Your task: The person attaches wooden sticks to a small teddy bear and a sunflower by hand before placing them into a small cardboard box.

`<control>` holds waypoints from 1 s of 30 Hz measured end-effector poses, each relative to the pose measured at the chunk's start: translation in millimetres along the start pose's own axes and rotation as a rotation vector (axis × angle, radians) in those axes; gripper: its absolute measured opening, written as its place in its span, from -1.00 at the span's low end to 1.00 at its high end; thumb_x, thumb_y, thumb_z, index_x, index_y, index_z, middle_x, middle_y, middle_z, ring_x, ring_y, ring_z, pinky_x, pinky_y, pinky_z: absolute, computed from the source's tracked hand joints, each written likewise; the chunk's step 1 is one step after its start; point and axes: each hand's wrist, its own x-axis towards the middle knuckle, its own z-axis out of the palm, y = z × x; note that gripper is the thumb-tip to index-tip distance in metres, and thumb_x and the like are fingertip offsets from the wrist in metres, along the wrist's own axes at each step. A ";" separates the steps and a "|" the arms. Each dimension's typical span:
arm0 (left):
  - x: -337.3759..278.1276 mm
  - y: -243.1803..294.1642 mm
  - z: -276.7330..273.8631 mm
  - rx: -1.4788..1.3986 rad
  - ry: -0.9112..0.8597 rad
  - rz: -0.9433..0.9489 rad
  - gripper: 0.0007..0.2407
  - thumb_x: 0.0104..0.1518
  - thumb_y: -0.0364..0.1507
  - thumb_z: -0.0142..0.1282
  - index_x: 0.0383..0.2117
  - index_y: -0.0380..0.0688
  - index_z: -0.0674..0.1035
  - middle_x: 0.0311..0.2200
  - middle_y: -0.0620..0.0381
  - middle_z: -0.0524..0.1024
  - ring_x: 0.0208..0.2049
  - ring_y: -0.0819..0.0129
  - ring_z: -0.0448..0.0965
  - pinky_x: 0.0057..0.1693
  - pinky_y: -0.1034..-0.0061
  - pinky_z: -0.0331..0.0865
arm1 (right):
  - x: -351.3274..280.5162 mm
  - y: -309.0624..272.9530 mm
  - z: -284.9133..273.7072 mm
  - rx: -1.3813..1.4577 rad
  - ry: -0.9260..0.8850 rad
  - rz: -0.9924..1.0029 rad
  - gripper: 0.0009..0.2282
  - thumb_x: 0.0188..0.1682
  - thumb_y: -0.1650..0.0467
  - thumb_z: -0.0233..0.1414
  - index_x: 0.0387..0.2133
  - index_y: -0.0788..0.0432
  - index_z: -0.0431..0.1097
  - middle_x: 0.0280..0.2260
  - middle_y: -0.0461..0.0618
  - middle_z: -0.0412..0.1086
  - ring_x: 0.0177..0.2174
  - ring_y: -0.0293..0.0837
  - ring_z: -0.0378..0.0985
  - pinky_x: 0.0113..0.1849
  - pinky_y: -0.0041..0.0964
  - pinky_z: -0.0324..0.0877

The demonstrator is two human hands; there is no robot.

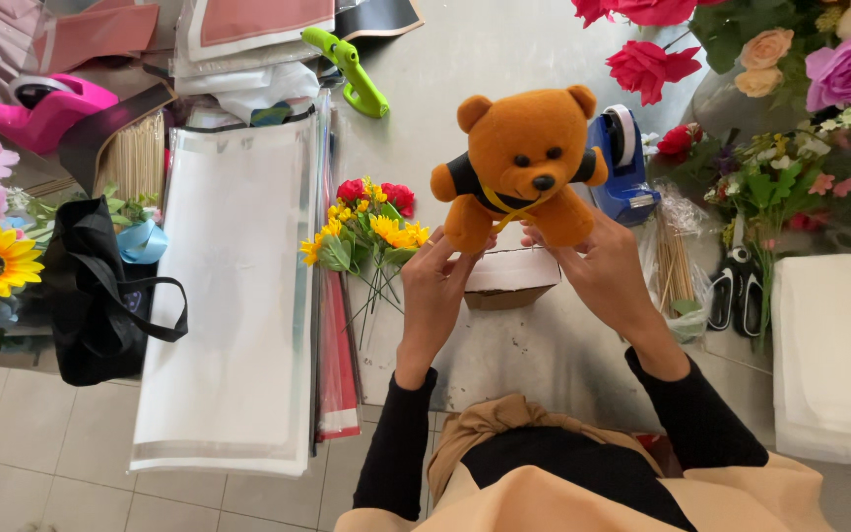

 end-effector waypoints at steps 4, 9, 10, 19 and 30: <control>0.6 2.5 -0.3 0.006 0.011 0.012 -0.82 0.09 -0.51 0.07 -0.18 -0.09 0.57 -0.19 -0.01 0.50 -0.12 0.05 0.52 -0.09 0.26 0.49 | -1.1 2.6 1.5 -0.028 0.010 -0.019 -0.76 -0.08 0.40 0.09 -0.19 0.28 0.36 -0.33 0.21 0.38 -0.23 0.14 0.46 -0.18 0.06 0.39; 0.7 -1.4 -0.3 -0.012 0.010 0.021 -0.83 0.10 -0.51 0.07 -0.19 -0.09 0.58 -0.19 -0.01 0.50 -0.12 0.05 0.52 -0.09 0.28 0.49 | -2.3 -0.5 3.2 -0.016 0.001 -0.021 -0.76 -0.09 0.40 0.10 -0.19 0.28 0.37 -0.32 0.21 0.38 -0.23 0.15 0.48 -0.18 0.07 0.39; 0.5 0.1 -0.6 -0.013 0.012 0.019 -0.83 0.10 -0.51 0.07 -0.19 -0.09 0.58 -0.19 -0.01 0.50 -0.12 0.05 0.52 -0.09 0.28 0.49 | -2.3 -1.4 3.1 -0.016 -0.001 -0.021 -0.76 -0.09 0.40 0.10 -0.19 0.28 0.37 -0.32 0.21 0.38 -0.23 0.15 0.48 -0.18 0.07 0.39; -0.4 -1.2 -0.2 0.005 -0.015 0.017 -0.83 0.11 -0.50 0.05 -0.18 -0.09 0.57 -0.18 0.00 0.50 -0.12 0.06 0.52 -0.09 0.30 0.49 | -3.2 5.4 2.6 0.003 0.027 -0.063 -0.80 -0.08 0.44 0.08 -0.20 0.24 0.39 -0.33 0.16 0.40 -0.22 0.11 0.48 -0.19 0.05 0.39; -1.8 -19.7 1.7 0.026 -0.012 -0.019 -0.81 0.11 -0.51 0.05 -0.15 -0.13 0.55 -0.19 -0.03 0.49 -0.12 0.04 0.51 -0.06 0.26 0.48 | -4.1 7.0 2.4 -0.004 0.031 -0.029 -0.77 -0.09 0.42 0.09 -0.18 0.24 0.38 -0.31 0.17 0.39 -0.22 0.11 0.48 -0.16 0.01 0.39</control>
